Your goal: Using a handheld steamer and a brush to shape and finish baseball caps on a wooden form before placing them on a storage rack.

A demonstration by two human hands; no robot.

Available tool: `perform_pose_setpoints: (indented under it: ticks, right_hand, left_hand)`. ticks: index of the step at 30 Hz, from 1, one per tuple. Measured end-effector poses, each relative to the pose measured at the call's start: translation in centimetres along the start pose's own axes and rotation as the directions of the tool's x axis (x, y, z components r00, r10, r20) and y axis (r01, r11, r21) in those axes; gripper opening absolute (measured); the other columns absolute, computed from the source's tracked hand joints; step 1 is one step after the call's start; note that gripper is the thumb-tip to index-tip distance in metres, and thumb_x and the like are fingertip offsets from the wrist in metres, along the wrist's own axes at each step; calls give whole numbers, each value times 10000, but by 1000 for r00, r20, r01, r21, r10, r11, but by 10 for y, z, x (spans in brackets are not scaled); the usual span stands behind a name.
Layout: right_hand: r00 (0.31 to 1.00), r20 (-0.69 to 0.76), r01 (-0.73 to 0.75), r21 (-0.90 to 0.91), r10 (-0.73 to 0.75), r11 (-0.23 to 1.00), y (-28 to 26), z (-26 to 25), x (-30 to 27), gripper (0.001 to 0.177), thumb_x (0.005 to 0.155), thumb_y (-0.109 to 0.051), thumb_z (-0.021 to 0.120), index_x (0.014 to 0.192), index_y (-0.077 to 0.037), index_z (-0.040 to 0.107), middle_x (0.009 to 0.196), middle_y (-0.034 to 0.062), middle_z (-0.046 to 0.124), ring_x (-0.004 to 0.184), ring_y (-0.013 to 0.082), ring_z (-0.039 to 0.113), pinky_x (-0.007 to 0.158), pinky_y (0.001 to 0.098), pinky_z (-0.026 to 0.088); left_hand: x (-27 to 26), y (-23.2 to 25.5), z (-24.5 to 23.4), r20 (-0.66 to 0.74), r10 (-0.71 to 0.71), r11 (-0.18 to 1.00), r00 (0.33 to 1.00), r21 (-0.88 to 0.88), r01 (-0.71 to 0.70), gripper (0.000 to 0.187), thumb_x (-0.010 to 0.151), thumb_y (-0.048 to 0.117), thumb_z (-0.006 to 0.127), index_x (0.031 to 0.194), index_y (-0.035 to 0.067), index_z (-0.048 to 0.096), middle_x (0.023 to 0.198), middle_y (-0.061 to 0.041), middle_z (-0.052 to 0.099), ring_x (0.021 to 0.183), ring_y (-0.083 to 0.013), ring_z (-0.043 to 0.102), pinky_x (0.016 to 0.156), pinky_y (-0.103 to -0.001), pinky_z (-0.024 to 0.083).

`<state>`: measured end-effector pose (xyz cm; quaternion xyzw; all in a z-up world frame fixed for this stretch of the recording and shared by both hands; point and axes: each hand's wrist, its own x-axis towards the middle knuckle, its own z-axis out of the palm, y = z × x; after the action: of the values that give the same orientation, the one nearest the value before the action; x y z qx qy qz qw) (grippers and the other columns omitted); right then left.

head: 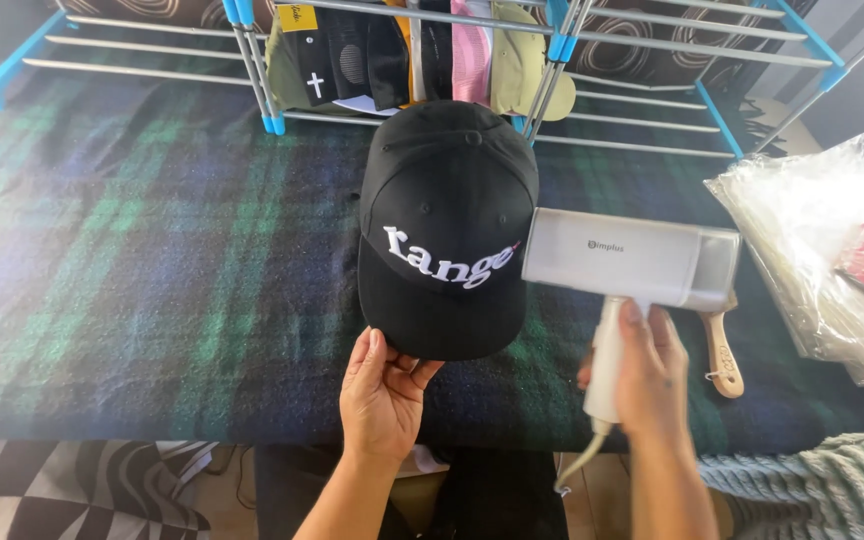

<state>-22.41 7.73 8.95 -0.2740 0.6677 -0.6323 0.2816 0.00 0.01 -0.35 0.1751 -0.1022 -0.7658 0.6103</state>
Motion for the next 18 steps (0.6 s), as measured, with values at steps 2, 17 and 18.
perform_pose_setpoints:
  ticks: [2,17,18]
  right_hand:
    - [996,-67,35,-219,-51,975,-25,-8,-4,419,998,-451,539,1215,-93,556,810,171,633,504,263,606,430,393,513]
    - [743,618,648,-760,-256,46,-206,82,-15,523,1013,-493,563,1460,-224,519,617,170,598,624,418,637,607,512,460]
    - [743,619,649,-760,-255,45,-208,92,-18,523,1013,-493,563,1460,-224,519,617,170,598,624,418,637,607,512,460]
  left_hand:
    - [-1,2,3,11,-10,1000,1000,-16,10,140,1043,178,577,1006,64,649,749,-58,671,684,-161,676,807,-525,664]
    - [-3,4,7,-24,-42,999,999,-16,42,160,1033,179,584,1092,53,660,1019,-120,730,859,-241,712,820,-535,659]
    - [-3,4,7,-25,-43,999,999,-17,42,160,1033,179,584,1092,53,660,1019,-120,730,859,-241,712,820,-535,659]
